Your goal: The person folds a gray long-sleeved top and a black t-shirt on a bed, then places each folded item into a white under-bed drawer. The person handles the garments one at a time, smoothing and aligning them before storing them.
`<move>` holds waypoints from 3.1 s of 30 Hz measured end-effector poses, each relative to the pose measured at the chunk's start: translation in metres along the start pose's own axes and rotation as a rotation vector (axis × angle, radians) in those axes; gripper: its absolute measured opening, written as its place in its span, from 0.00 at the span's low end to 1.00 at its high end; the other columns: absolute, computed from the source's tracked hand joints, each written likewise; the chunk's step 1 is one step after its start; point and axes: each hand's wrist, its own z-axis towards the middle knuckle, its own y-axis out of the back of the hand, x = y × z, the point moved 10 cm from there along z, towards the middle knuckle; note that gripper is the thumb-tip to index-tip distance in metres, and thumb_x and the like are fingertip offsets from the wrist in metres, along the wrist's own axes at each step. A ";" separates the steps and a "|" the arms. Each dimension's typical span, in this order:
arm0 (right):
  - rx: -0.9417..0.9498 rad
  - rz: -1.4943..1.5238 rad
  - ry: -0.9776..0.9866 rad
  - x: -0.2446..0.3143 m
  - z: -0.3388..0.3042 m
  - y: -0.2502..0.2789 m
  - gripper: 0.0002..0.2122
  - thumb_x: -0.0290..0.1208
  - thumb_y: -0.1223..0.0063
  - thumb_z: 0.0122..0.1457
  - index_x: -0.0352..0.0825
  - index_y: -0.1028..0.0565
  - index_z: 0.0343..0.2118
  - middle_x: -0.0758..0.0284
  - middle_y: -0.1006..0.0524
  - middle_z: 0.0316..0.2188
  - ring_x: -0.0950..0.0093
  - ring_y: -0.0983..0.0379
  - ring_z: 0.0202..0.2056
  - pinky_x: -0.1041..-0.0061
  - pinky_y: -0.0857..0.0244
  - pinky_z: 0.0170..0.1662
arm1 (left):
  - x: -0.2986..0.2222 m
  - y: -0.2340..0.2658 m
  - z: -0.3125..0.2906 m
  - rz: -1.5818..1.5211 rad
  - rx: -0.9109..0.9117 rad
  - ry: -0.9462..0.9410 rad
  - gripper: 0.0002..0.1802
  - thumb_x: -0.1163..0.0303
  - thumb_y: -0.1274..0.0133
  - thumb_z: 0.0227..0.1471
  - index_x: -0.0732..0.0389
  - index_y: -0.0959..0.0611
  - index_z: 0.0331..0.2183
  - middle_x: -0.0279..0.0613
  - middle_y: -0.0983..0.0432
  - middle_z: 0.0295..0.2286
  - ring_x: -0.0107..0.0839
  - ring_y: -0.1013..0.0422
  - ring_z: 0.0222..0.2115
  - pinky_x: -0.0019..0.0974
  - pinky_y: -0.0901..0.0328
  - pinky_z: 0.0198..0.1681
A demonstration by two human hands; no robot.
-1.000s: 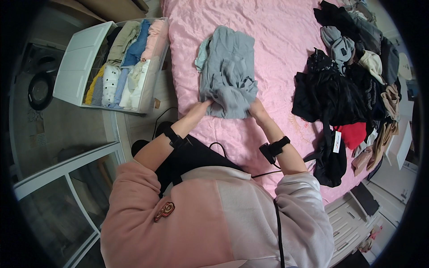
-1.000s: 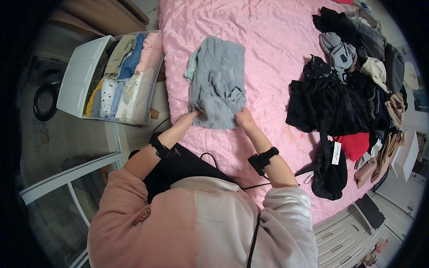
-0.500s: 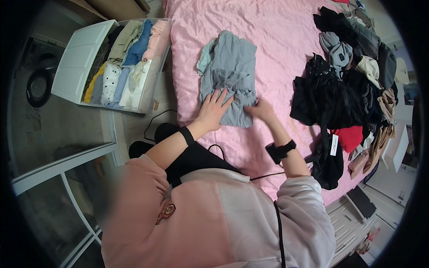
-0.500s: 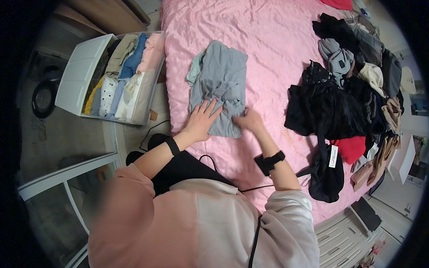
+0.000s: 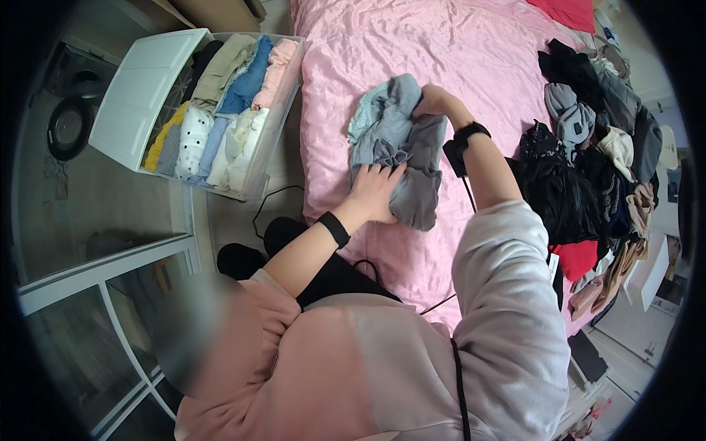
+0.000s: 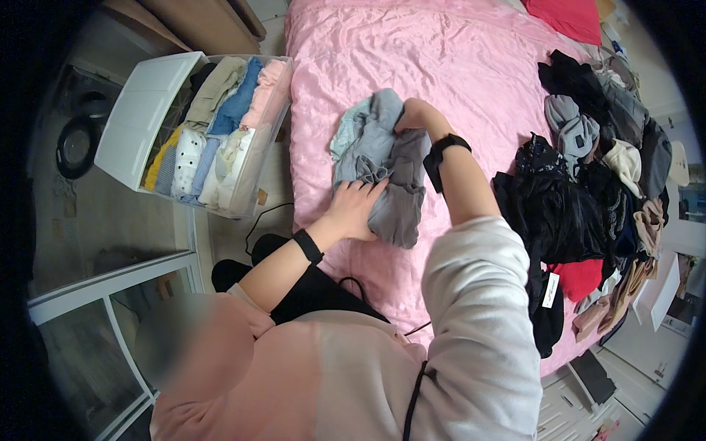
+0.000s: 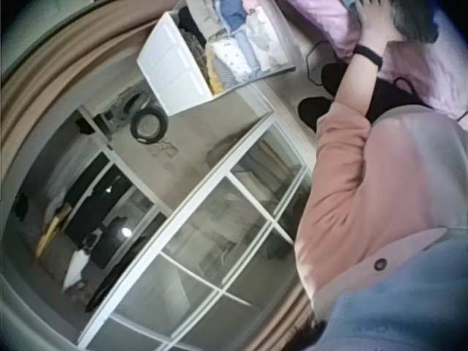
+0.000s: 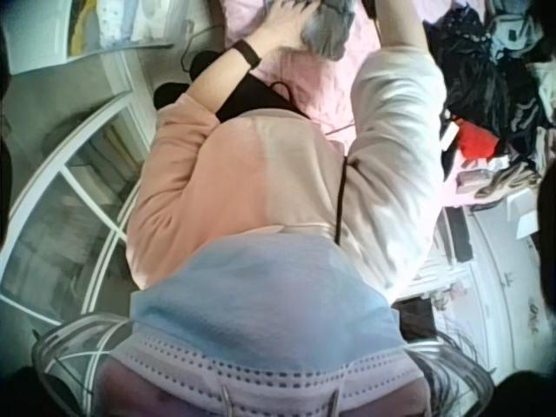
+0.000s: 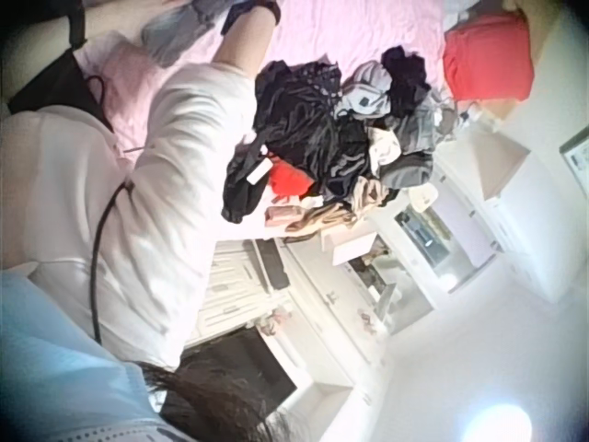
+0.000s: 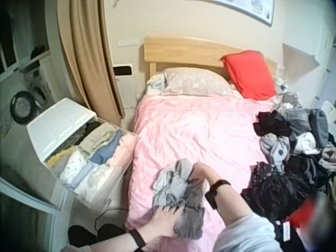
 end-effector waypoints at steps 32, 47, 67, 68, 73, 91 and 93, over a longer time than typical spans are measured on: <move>-0.792 -0.262 0.412 0.041 -0.246 -0.200 0.27 0.28 0.52 0.51 0.46 0.37 0.57 0.58 0.36 0.56 0.56 0.35 0.53 0.67 0.28 0.42 | -0.042 -0.038 -0.067 0.427 0.094 0.116 0.56 0.51 0.39 0.35 0.59 0.48 0.61 0.64 0.61 0.60 0.62 0.59 0.60 0.56 0.57 0.60; -0.954 0.694 0.661 0.135 -0.257 0.026 0.65 0.45 0.27 0.31 0.31 0.69 0.63 0.49 0.57 0.63 0.58 0.63 0.65 0.64 0.64 0.64 | 0.119 0.141 -0.134 -0.806 -0.722 0.393 0.22 0.73 0.38 0.35 0.70 0.23 0.37 0.55 0.23 0.31 0.43 0.25 0.36 0.38 0.33 0.40; 0.365 0.981 0.644 0.480 -0.089 0.055 0.40 0.22 0.35 0.35 0.31 0.41 0.56 0.65 0.31 0.49 0.72 0.35 0.51 0.71 0.43 0.56 | 0.329 0.247 -0.250 -1.220 -1.007 0.529 0.36 0.63 0.32 0.35 0.69 0.28 0.45 0.51 0.25 0.40 0.38 0.28 0.42 0.35 0.34 0.44; 0.346 1.022 0.584 0.468 -0.093 0.052 0.40 0.21 0.36 0.35 0.31 0.41 0.56 0.65 0.31 0.49 0.72 0.35 0.50 0.71 0.43 0.56 | 0.324 0.251 -0.250 -1.237 -0.974 0.537 0.38 0.64 0.31 0.35 0.68 0.29 0.47 0.50 0.27 0.42 0.36 0.29 0.44 0.35 0.36 0.47; 0.234 1.155 0.518 0.420 -0.092 0.036 0.34 0.16 0.42 0.38 0.31 0.37 0.54 0.66 0.29 0.47 0.71 0.32 0.48 0.71 0.40 0.53 | 0.298 0.253 -0.254 -0.963 -0.987 0.621 0.43 0.56 0.32 0.32 0.67 0.31 0.48 0.53 0.28 0.43 0.43 0.30 0.44 0.38 0.36 0.48; -0.315 0.310 1.322 0.437 -0.103 0.153 0.21 0.22 0.39 0.39 0.32 0.26 0.42 0.63 0.21 0.34 0.74 0.24 0.36 0.77 0.33 0.42 | 0.408 0.184 -0.236 -0.039 -0.344 1.161 0.35 0.46 0.64 0.55 0.64 0.35 0.55 0.54 0.46 0.57 0.48 0.49 0.59 0.49 0.54 0.59; -0.252 0.115 1.392 0.473 -0.095 0.135 0.24 0.23 0.38 0.36 0.34 0.26 0.43 0.61 0.22 0.35 0.71 0.24 0.36 0.76 0.33 0.42 | 0.450 0.167 -0.253 -0.023 -0.339 1.311 0.38 0.44 0.66 0.56 0.63 0.37 0.56 0.54 0.48 0.58 0.50 0.52 0.60 0.50 0.57 0.60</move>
